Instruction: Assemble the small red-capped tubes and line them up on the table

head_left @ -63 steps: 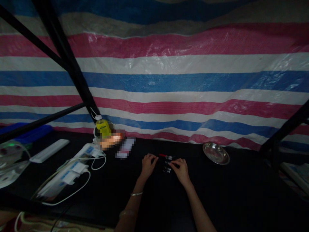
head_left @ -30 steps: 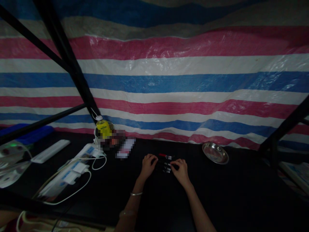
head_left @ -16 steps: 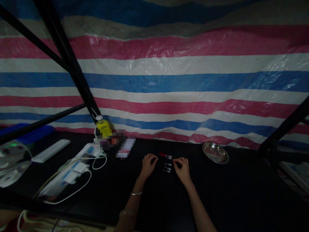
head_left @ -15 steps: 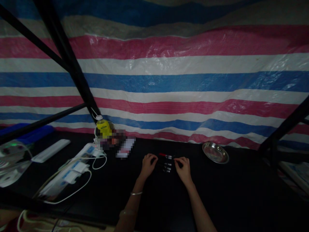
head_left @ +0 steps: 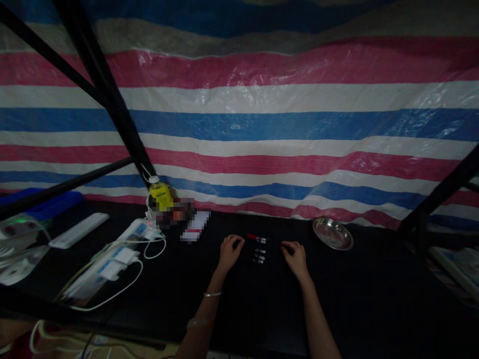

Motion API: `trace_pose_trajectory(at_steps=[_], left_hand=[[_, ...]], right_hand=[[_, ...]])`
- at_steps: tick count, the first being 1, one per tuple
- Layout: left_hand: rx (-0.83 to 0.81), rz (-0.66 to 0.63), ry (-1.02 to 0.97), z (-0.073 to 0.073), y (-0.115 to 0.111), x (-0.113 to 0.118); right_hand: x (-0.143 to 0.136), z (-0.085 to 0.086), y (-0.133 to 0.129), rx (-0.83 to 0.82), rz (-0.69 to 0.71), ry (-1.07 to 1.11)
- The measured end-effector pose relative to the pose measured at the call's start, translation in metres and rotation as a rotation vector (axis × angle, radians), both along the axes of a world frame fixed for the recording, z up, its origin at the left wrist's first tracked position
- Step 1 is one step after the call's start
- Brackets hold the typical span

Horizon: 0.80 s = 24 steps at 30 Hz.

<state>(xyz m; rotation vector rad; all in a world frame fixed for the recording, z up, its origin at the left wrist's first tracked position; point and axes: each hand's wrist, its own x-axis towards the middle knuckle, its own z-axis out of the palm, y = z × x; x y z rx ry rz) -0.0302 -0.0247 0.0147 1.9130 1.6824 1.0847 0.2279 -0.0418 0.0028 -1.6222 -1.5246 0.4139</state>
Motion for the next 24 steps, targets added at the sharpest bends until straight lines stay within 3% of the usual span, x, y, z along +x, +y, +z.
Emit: trace_pose_trajectory(at_steps=[4,8,13,17,24], left_hand=[[-0.018,0.081,-0.011,0.011,0.001,0.008],[0.018,0.151,0.048,0.030,0.003,0.034],[0.078,-0.115,0.212,0.045,0.010,0.080],[0.076,-0.247,0.317,0.040,0.017,0.103],[0.003,-0.188,0.280,0.023,0.019,0.112]], right_hand=[[0.001,-0.001,0.001,-0.005,0.049,0.039],[0.001,0.001,0.001,0.005,0.061,0.050],[0.006,0.007,-0.002,-0.006,0.128,0.072],[0.013,0.008,-0.006,-0.026,0.196,0.073],[0.012,0.005,-0.006,-0.030,0.180,0.038]])
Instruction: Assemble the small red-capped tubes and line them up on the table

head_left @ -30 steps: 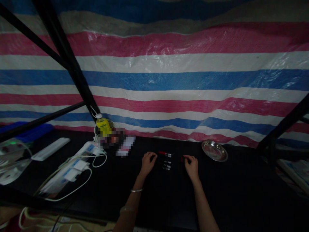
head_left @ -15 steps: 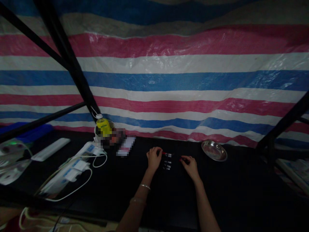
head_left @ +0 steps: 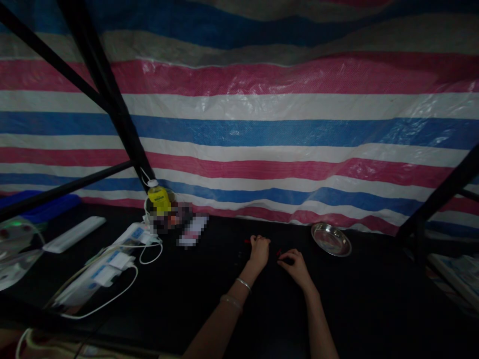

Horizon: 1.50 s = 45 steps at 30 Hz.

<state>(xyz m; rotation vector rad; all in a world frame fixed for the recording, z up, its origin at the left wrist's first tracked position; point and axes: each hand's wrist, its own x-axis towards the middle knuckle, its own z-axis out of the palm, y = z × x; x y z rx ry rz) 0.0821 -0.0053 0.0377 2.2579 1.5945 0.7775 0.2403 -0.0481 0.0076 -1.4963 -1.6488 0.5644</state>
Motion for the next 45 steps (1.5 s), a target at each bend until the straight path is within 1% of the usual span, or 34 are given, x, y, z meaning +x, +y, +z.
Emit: trace_pose_trajectory(at_steps=[3,6,9,11,14,17,20,23,25,28,33,37,41,45], left_hand=[[0.000,0.006,0.001,-0.002,-0.002,0.000],[-0.004,-0.014,0.016,0.001,-0.005,-0.002],[0.005,-0.023,-0.057,0.004,-0.007,-0.002],[0.013,-0.004,-0.170,0.006,-0.008,-0.001],[0.034,0.028,-0.443,0.010,-0.011,0.003],[0.030,0.035,-0.680,0.014,-0.016,0.007],[-0.055,0.036,-0.807,0.017,-0.023,0.010],[-0.139,0.049,-0.918,0.016,-0.027,0.012],[-0.164,0.069,-0.975,0.015,-0.028,0.011],[-0.174,0.083,-1.013,0.014,-0.028,0.010],[-0.185,0.075,-1.021,0.015,-0.029,0.006],[-0.223,0.093,-1.050,0.015,-0.031,0.003],[-0.250,0.074,-1.055,0.014,-0.035,0.003],[-0.239,0.045,-1.041,0.011,-0.039,0.002]], right_hand=[[-0.001,0.000,0.000,-0.007,-0.003,-0.015],[-0.001,0.003,0.000,-0.016,0.020,0.004],[-0.001,0.009,0.000,-0.009,0.028,0.068],[-0.002,0.012,0.000,-0.011,0.029,0.143],[-0.007,0.017,-0.001,-0.036,0.035,0.314],[-0.014,0.022,-0.003,-0.079,0.081,0.491],[-0.020,0.025,-0.004,-0.113,0.123,0.603],[-0.022,0.027,-0.006,-0.148,0.156,0.638],[-0.023,0.027,-0.006,-0.173,0.167,0.645],[-0.024,0.027,-0.007,-0.182,0.160,0.669],[-0.027,0.028,-0.008,-0.190,0.155,0.690],[-0.031,0.028,-0.009,-0.202,0.163,0.717],[-0.039,0.027,-0.010,-0.155,0.161,0.719],[-0.046,0.024,-0.011,-0.117,0.164,0.710]])
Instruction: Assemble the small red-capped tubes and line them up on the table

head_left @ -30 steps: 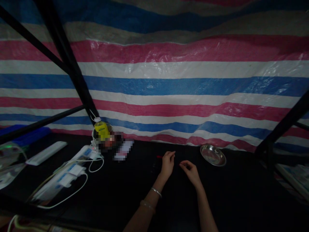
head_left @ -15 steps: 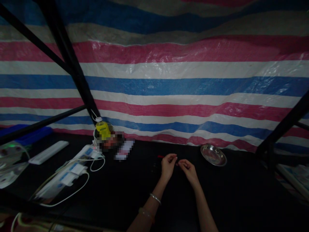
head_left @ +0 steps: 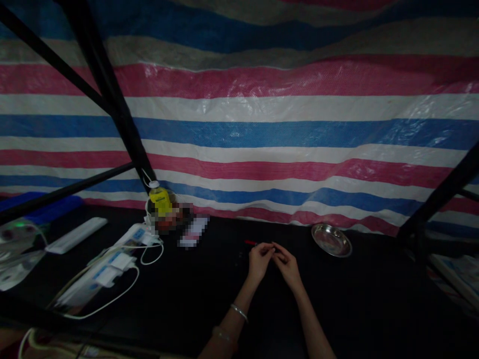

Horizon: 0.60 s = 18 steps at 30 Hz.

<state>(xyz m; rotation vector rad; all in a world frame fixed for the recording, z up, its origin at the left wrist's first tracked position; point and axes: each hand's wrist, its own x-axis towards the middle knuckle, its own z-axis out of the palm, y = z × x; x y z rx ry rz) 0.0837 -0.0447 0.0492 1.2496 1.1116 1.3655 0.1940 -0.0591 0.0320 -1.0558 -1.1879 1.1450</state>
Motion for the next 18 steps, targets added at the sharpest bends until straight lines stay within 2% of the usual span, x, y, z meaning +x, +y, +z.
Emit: trace_pose_trajectory(at_steps=[4,6,11,14,18], left_hand=[[0.017,-0.006,0.051,-0.002,0.000,-0.006],[0.041,0.030,0.124,-0.003,0.001,-0.013],[0.155,0.301,0.510,-0.007,-0.002,-0.045],[0.067,0.421,0.710,-0.010,-0.005,-0.063],[-0.068,0.426,0.788,-0.015,-0.004,-0.074]], right_hand=[[-0.006,-0.004,0.000,0.049,-0.084,-0.017],[-0.008,-0.007,0.001,0.070,-0.129,-0.032],[-0.012,-0.021,0.003,0.077,-0.250,-0.139],[-0.012,-0.026,0.003,0.110,-0.315,-0.248],[-0.012,-0.026,0.001,0.132,-0.345,-0.332]])
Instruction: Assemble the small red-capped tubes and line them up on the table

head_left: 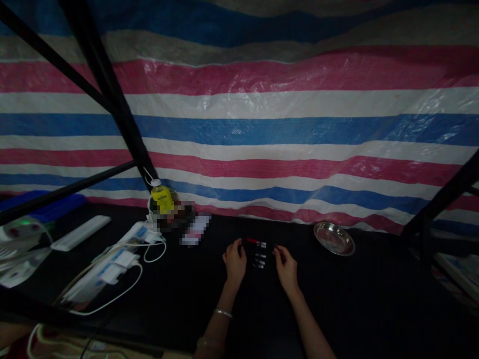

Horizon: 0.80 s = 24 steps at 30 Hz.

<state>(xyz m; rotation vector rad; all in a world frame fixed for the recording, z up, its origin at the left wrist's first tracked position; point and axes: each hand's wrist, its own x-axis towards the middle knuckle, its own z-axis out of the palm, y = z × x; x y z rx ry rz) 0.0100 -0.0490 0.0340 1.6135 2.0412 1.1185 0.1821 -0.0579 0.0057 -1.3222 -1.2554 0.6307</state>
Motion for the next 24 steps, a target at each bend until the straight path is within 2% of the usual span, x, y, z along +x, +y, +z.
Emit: trace_pose_trajectory(at_steps=[10,19,24], left_hand=[[-0.005,-0.064,-0.036,-0.016,0.006,0.002],[0.032,-0.126,-0.016,-0.015,0.000,0.004],[0.042,-0.104,-0.041,-0.016,0.000,0.004]], right_hand=[[-0.014,0.003,0.008,-0.030,-0.041,0.020],[-0.023,0.003,0.009,-0.041,0.004,0.105],[-0.022,0.007,0.007,-0.020,-0.064,0.088]])
